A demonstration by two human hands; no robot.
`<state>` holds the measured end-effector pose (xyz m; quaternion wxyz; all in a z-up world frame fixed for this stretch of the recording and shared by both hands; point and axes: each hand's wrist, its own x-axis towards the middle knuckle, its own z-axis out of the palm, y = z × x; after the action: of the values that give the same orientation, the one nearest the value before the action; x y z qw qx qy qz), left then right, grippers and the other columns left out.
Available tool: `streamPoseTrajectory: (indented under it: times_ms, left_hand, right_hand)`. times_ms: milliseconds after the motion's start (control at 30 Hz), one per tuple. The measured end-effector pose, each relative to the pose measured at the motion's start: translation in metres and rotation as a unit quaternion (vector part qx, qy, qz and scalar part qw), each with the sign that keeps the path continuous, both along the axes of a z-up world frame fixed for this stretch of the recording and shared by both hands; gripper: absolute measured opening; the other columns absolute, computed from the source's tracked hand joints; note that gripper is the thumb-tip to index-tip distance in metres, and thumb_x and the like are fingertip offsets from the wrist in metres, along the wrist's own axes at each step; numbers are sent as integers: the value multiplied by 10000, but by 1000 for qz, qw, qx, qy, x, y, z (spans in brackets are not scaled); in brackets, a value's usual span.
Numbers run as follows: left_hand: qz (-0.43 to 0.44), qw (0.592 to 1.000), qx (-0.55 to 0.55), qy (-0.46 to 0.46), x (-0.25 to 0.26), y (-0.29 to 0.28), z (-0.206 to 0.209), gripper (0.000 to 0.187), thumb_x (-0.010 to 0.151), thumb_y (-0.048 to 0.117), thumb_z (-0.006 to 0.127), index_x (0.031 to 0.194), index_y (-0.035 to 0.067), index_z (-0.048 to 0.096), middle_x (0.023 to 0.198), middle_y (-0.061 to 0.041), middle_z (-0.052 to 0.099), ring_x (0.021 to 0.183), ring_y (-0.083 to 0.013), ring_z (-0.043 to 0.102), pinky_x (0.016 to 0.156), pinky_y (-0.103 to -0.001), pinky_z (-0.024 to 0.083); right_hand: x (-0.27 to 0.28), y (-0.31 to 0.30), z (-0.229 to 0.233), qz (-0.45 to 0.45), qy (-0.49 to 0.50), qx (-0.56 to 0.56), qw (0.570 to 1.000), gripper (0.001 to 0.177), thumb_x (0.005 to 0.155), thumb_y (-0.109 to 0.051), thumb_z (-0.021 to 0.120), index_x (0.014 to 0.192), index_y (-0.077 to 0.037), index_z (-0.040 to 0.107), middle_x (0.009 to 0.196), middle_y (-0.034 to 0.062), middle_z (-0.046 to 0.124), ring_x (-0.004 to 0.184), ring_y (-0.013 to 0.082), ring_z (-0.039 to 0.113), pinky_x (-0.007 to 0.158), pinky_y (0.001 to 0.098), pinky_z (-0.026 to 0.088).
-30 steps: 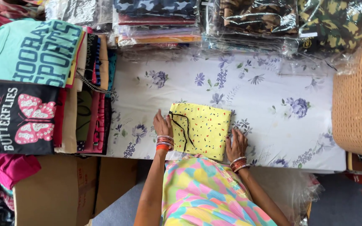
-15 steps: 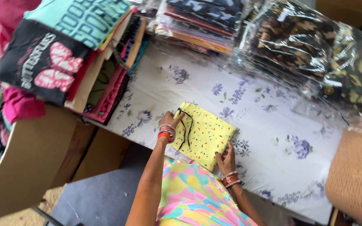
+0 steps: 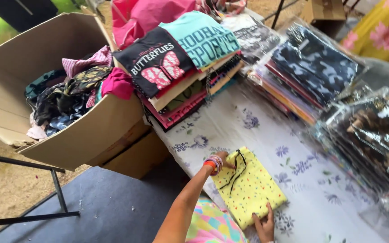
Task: Folding yellow patterned pants and a pink t-shirt on a table.
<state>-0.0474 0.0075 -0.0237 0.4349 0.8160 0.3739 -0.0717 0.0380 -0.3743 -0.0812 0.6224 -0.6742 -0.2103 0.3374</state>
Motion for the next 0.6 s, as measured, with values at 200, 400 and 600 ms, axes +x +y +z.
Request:
streamPoseTrajectory:
  times_ms: [200,400,600]
  left_hand:
    - [-65,991,-99,-58,-11,16,11,657,678,376,884,1203,51,659,1129,-150,726,1041,-315,701,893,-435,556]
    - [-134,974,16,-184,-22,63,66,578,719,300,865,1175,8,660,1071,-210,725,1035,-388,686,883,-460,545]
    - [-105,949,74,-287,-73,190,193,506,805,312,837,1177,21,656,1055,-210,712,992,-387,679,856,-455,545]
  right_hand:
    - [24,0,-88,-43,38,53,997,970,769,98,675,1618,-64,235,1401,261,540,1190,282,600,972,402,504]
    - [41,82,-59,-24,-60,57,996,924,753,108,669,1590,-33,304,1454,279,529,1321,313,563,1091,413,440]
    - [-7,244,145,-37,-29,-5,999,893,765,65,671,1584,-105,360,1352,190,588,1157,259,620,956,417,513]
